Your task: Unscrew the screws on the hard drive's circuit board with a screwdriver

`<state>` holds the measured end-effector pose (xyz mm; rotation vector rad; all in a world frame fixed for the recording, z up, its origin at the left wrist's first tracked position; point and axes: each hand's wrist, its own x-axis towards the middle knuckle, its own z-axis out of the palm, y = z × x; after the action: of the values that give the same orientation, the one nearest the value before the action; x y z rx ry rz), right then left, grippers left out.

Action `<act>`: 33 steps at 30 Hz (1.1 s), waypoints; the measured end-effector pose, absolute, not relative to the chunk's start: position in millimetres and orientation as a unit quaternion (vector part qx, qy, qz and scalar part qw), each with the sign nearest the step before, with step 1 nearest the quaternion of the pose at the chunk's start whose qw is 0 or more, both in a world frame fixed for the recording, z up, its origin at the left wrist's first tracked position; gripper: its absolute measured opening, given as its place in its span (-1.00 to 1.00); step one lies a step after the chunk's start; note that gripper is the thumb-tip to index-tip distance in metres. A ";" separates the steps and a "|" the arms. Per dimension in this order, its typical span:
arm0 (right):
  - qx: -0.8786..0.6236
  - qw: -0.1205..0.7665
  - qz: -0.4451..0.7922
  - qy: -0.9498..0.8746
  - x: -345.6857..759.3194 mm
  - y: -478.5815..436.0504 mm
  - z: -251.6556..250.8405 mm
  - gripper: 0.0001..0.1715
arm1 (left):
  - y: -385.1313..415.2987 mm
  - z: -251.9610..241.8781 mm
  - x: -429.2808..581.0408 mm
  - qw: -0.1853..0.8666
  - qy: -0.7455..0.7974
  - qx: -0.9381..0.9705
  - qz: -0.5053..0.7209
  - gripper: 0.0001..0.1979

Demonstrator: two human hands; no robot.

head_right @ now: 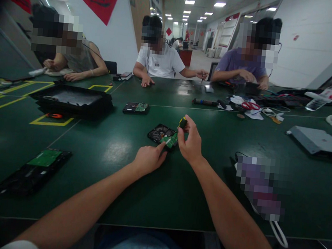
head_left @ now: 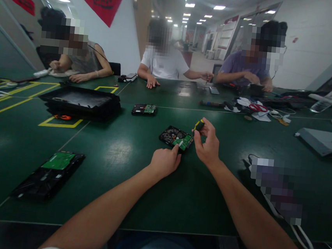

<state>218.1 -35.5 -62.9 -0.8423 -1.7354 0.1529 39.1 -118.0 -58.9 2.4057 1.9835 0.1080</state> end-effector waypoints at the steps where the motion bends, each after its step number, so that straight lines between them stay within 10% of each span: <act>1: -0.362 0.568 0.057 -0.737 218.3 -35.2 -63.3 -0.33 | -118.0 -58.8 39.3 0.011 0.636 0.771 0.035 -0.48; 33: -0.361 0.545 0.076 -0.753 218.1 -36.6 -59.9 -0.37 | -118.4 -61.5 38.0 0.014 0.625 0.779 0.038 -0.48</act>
<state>218.1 -36.6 -59.9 -0.8552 -1.7864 0.1807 38.0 -118.4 -61.5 2.4264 1.9464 0.1170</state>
